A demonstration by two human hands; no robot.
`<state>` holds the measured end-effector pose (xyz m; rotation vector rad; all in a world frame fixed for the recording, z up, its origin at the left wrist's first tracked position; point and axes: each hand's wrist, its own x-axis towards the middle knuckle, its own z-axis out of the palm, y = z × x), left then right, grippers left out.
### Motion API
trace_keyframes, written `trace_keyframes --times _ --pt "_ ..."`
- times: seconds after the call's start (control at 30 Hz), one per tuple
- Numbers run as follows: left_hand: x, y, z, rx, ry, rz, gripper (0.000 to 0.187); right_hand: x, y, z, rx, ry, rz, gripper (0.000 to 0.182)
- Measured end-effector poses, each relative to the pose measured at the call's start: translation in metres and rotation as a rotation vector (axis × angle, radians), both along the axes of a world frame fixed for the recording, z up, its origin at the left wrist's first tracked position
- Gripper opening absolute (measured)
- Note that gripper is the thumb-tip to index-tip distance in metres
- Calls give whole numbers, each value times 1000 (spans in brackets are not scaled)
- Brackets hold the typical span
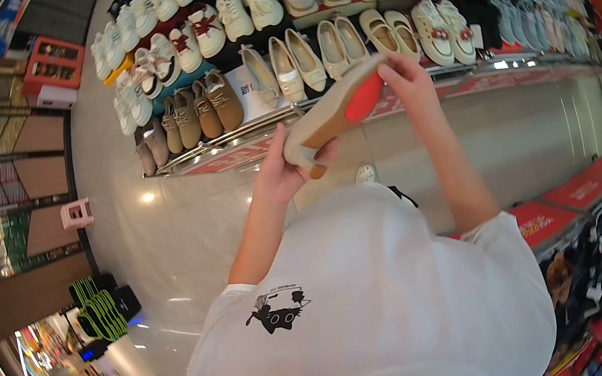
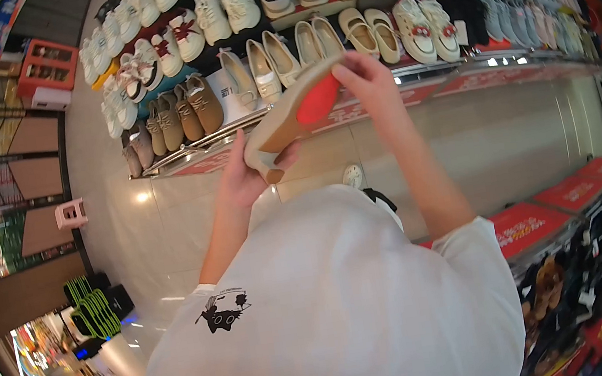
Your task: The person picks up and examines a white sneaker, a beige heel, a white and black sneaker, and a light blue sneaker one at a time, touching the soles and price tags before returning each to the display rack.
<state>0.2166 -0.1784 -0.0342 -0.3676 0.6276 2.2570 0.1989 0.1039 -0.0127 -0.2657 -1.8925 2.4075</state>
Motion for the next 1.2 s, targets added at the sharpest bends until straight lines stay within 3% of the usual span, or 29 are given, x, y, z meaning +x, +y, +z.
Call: trace_keyframes --times 0.23,0.33,0.43,0.53,0.63,1.2 --pt "52 -23 -37 379 -84 -188 74 -34 -56 26 25 -9 84 34" --pt "58 -42 -24 205 -100 -101 71 -37 -95 42 -41 19 163 31" --pt "58 -66 -36 423 -48 -154 65 -35 -126 56 39 60 211 30" --pt "65 -85 -37 456 -22 -147 61 -33 -155 71 51 85 248 31" --pt "73 -100 -23 247 -103 -47 58 -26 -179 75 97 80 253 31" --pt "111 -172 -32 540 -121 -34 52 7 -265 57 189 77 228 32"
